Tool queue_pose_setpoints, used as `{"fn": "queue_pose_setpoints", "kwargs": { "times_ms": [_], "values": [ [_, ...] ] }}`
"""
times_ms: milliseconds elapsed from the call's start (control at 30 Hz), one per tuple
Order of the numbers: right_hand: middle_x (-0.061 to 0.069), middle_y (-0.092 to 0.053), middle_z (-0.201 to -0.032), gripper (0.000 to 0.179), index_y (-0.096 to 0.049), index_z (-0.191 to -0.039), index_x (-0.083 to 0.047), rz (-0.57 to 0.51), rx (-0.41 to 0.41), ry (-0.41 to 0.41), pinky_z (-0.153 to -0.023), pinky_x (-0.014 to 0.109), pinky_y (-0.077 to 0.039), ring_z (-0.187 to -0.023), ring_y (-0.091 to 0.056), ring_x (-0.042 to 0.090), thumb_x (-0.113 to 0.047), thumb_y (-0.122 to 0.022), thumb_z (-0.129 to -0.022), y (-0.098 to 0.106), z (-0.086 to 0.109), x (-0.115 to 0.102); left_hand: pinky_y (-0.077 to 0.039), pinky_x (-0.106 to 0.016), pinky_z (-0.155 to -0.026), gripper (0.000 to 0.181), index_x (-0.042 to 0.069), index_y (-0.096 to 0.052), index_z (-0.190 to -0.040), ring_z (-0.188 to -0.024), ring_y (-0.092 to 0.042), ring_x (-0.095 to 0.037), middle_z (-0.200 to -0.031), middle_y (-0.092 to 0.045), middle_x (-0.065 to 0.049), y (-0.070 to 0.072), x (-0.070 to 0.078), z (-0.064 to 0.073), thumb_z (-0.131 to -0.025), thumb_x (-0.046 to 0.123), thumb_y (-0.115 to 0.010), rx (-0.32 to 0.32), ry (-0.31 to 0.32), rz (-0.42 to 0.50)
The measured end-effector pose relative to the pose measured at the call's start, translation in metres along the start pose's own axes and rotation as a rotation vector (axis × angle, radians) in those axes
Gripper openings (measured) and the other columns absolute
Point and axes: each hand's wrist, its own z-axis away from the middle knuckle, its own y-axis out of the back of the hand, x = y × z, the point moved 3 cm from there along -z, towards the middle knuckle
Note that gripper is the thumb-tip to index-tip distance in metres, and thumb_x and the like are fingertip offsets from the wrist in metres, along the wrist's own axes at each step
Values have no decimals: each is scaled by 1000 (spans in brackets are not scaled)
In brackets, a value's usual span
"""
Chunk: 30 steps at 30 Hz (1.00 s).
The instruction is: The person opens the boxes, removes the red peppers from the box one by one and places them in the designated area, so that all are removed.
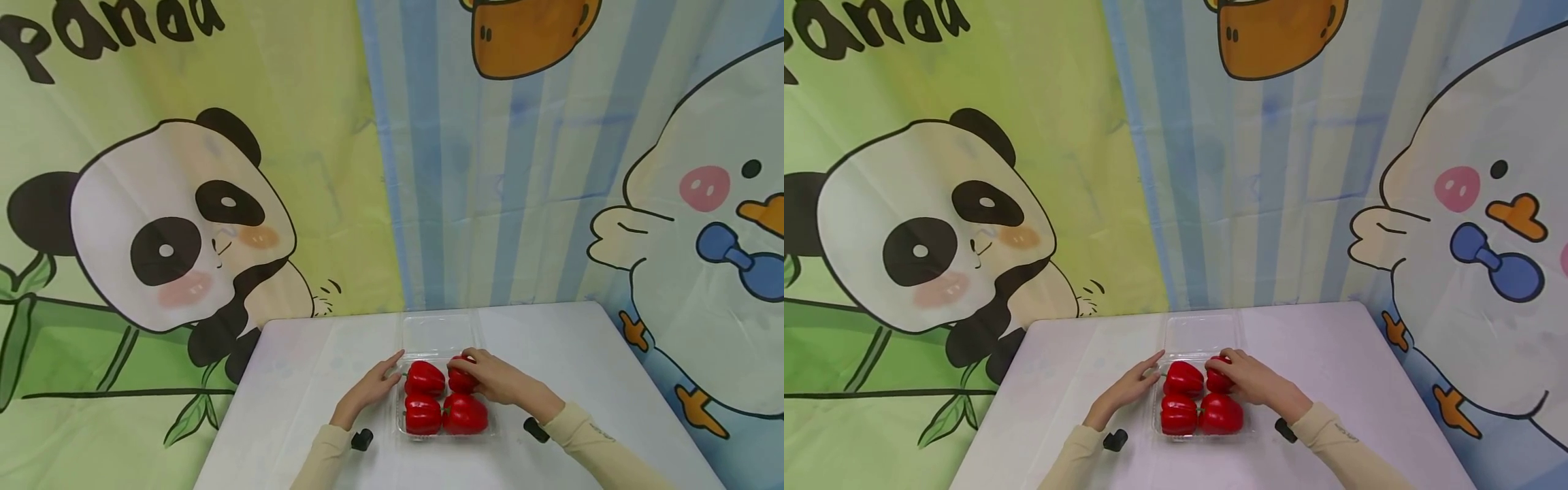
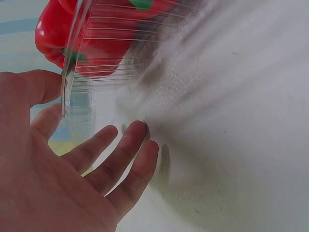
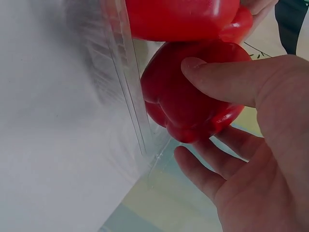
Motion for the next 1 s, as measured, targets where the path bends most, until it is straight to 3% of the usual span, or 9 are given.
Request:
{"fn": "queue_pose_setpoints", "kwargs": {
  "times_ms": [667,1000],
  "values": [
    [9,-55,-130,67,-52,-141,-18,7,-8,18,-88,41,-60,-118,-54,27,-3,-80,-82,9,-4,-1,-43,-61,-108,57,24,-33,-158,-137,-48,-41,-154,-45,-18,-1,1,0,-104,32,-50,-12,1,-5],
    [8,-55,-132,71,-51,-141,-22,-20,-22,-19,-86,40,-61,-120,-53,27,-5,-82,-80,14,-5,1,-44,-61,-108,57,24,-33,-158,-134,-51,-40,-153,-47,-18,0,2,0,-104,30,-50,-10,-9,-3]
  ]
}}
